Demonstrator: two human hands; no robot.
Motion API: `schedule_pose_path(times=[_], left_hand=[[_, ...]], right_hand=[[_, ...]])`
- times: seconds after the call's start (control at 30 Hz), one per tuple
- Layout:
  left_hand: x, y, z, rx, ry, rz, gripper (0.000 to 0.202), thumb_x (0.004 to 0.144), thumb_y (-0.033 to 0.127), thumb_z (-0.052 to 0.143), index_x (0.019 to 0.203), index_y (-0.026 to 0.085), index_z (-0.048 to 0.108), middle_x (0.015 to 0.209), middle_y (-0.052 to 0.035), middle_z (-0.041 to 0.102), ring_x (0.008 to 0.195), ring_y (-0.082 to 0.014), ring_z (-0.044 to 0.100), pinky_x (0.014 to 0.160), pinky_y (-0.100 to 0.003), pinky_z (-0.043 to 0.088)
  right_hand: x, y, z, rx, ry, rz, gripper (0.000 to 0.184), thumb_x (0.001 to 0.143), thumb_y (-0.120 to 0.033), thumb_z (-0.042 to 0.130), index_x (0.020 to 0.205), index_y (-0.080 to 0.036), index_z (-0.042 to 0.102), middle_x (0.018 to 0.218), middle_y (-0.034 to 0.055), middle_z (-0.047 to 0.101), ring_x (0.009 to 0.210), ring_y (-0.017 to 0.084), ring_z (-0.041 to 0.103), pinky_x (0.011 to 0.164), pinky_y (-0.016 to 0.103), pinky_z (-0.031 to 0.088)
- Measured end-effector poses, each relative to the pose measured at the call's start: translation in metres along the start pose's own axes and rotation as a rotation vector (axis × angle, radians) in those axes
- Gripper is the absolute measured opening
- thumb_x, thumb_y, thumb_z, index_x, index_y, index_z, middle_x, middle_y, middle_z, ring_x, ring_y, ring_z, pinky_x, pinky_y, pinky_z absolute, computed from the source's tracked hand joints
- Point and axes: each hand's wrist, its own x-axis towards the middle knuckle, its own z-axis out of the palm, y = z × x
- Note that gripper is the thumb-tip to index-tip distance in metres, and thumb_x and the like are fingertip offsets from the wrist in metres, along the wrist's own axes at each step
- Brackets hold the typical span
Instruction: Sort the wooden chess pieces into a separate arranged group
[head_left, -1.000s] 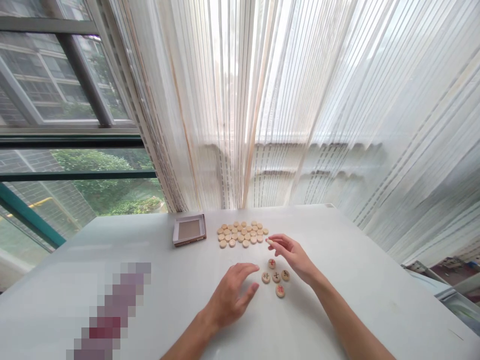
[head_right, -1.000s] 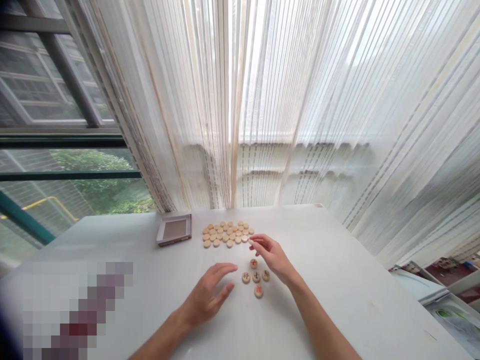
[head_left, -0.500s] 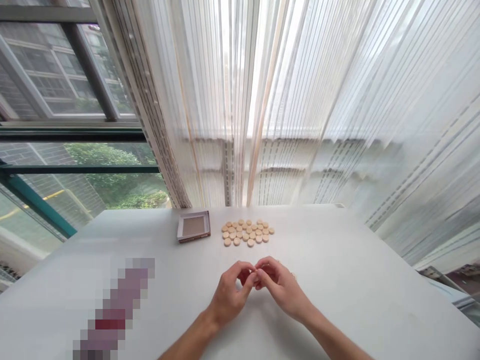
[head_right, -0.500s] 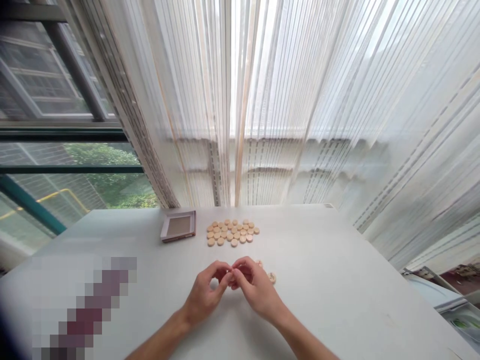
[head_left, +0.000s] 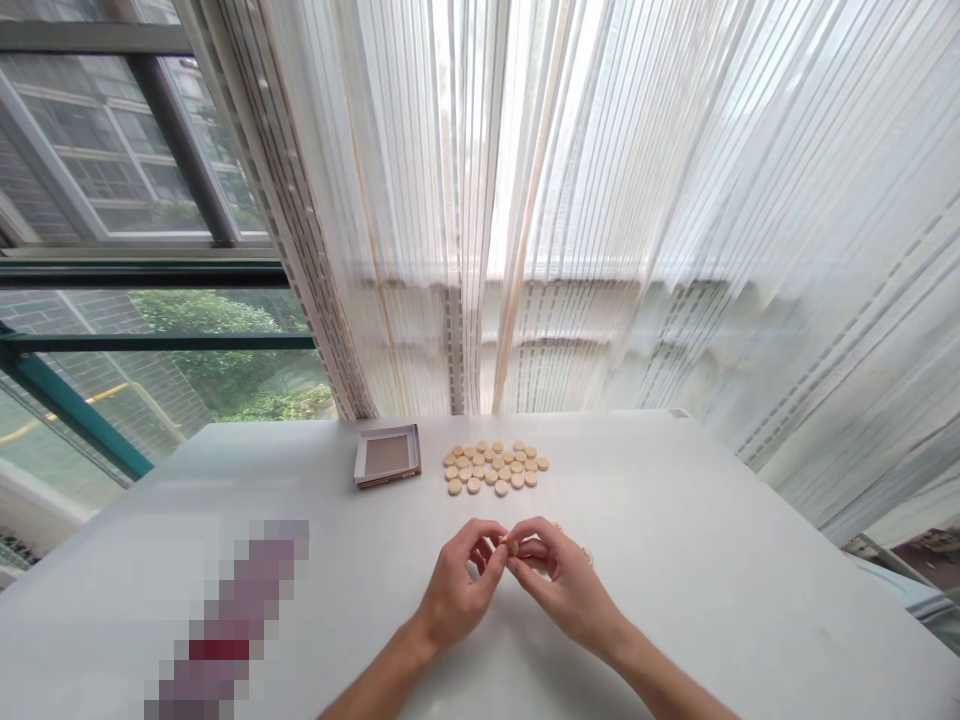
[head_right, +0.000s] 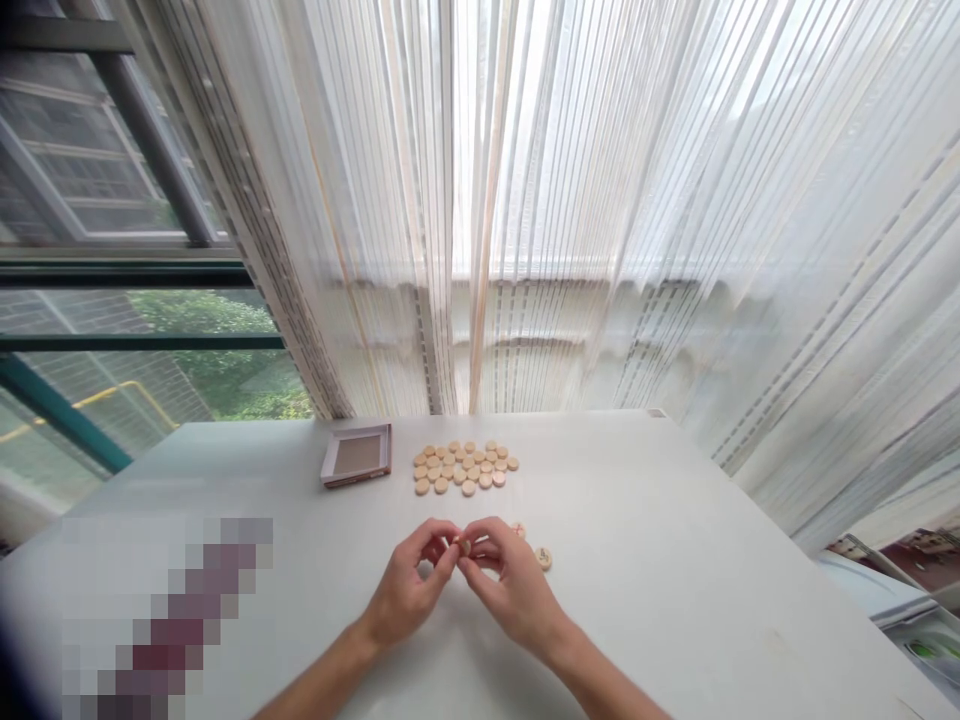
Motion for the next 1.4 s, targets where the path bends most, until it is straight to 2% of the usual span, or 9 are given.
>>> schedule_pose_path(times=[0.13, 0.3, 0.43, 0.6, 0.83, 0.97, 1.07, 1.23, 1.4], left_hand=[[-0.001, -0.002, -0.002, -0.031, -0.034, -0.036, 0.02, 0.095, 0.038, 0.061, 0.102, 0.02, 0.065, 0.09, -0.0028, 0.07, 0.074, -0.0162, 0.066, 0.068, -0.027, 0.054], [0.0, -0.005, 0.0, -0.099, 0.0, -0.07, 0.02, 0.093, 0.038, 0.065, 0.099, 0.019, 0.063, 0.085, -0.0029, 0.072, 0.079, -0.0193, 0.07, 0.073, -0.03, 0.055], [0.002, -0.003, 0.0, -0.122, -0.011, -0.078, 0.02, 0.096, 0.037, 0.06, 0.102, 0.019, 0.063, 0.087, -0.0043, 0.073, 0.078, -0.0188, 0.07, 0.075, -0.031, 0.056], [0.001, -0.003, 0.0, -0.138, -0.044, -0.033, 0.023, 0.098, 0.034, 0.057, 0.115, 0.02, 0.061, 0.104, -0.0078, 0.071, 0.086, -0.0193, 0.069, 0.076, -0.032, 0.056], [0.0, -0.003, -0.001, -0.13, -0.048, -0.034, 0.022, 0.098, 0.033, 0.056, 0.115, 0.02, 0.059, 0.103, -0.0074, 0.07, 0.084, -0.0182, 0.068, 0.076, -0.032, 0.056], [-0.001, -0.002, 0.0, -0.055, -0.057, -0.019, 0.022, 0.096, 0.031, 0.058, 0.116, 0.021, 0.06, 0.106, -0.0072, 0.07, 0.083, -0.018, 0.068, 0.073, -0.03, 0.056], [-0.002, -0.004, 0.001, 0.0, -0.058, 0.009, 0.022, 0.096, 0.029, 0.058, 0.117, 0.021, 0.059, 0.104, -0.0063, 0.07, 0.084, -0.0179, 0.068, 0.074, -0.03, 0.056], [-0.003, -0.003, -0.001, 0.163, -0.09, 0.102, 0.015, 0.096, 0.023, 0.053, 0.11, 0.022, 0.061, 0.101, -0.0057, 0.069, 0.09, -0.0191, 0.065, 0.079, -0.033, 0.055], [-0.004, 0.008, -0.004, 0.397, -0.359, 0.27, 0.038, 0.093, 0.021, 0.058, 0.13, 0.028, 0.056, 0.13, -0.0051, 0.064, 0.121, -0.0253, 0.054, 0.106, -0.044, 0.045]], right_hand=[[-0.001, 0.0, -0.001, -0.253, 0.011, -0.174, 0.01, 0.097, -0.03, 0.057, 0.101, -0.026, 0.065, 0.096, 0.0054, 0.064, 0.085, 0.02, 0.064, 0.079, 0.037, 0.058], [-0.001, 0.003, -0.004, -0.355, -0.007, -0.23, 0.02, 0.097, -0.025, 0.055, 0.114, -0.03, 0.065, 0.098, 0.0064, 0.064, 0.083, 0.02, 0.063, 0.076, 0.036, 0.057], [0.0, 0.005, -0.007, -0.36, 0.009, -0.208, 0.022, 0.097, -0.025, 0.055, 0.116, -0.031, 0.066, 0.099, 0.006, 0.066, 0.083, 0.02, 0.065, 0.077, 0.037, 0.057], [0.002, 0.009, -0.007, -0.292, 0.07, -0.131, 0.017, 0.095, -0.027, 0.062, 0.111, -0.028, 0.066, 0.098, 0.0043, 0.069, 0.081, 0.02, 0.068, 0.079, 0.036, 0.058], [0.003, 0.011, -0.007, -0.196, 0.048, -0.106, 0.021, 0.094, -0.031, 0.063, 0.115, -0.027, 0.066, 0.105, 0.0053, 0.072, 0.088, 0.021, 0.071, 0.083, 0.036, 0.059], [0.004, 0.003, -0.011, -0.158, 0.042, -0.051, 0.013, 0.095, -0.033, 0.061, 0.103, -0.024, 0.067, 0.098, 0.0046, 0.072, 0.087, 0.02, 0.07, 0.081, 0.034, 0.059], [0.008, -0.002, -0.024, -0.097, 0.079, -0.045, 0.016, 0.096, -0.036, 0.061, 0.103, -0.023, 0.066, 0.097, 0.0051, 0.07, 0.083, 0.02, 0.069, 0.078, 0.034, 0.059], [0.021, 0.002, -0.067, -0.048, 0.341, -0.013, 0.029, 0.093, -0.044, 0.063, 0.111, -0.021, 0.066, 0.093, 0.0062, 0.07, 0.083, 0.021, 0.069, 0.08, 0.036, 0.058], [0.03, 0.012, -0.094, 0.017, 0.494, 0.006, 0.035, 0.085, -0.045, 0.073, 0.108, -0.021, 0.065, 0.094, 0.0049, 0.07, 0.085, 0.021, 0.07, 0.085, 0.038, 0.058]])
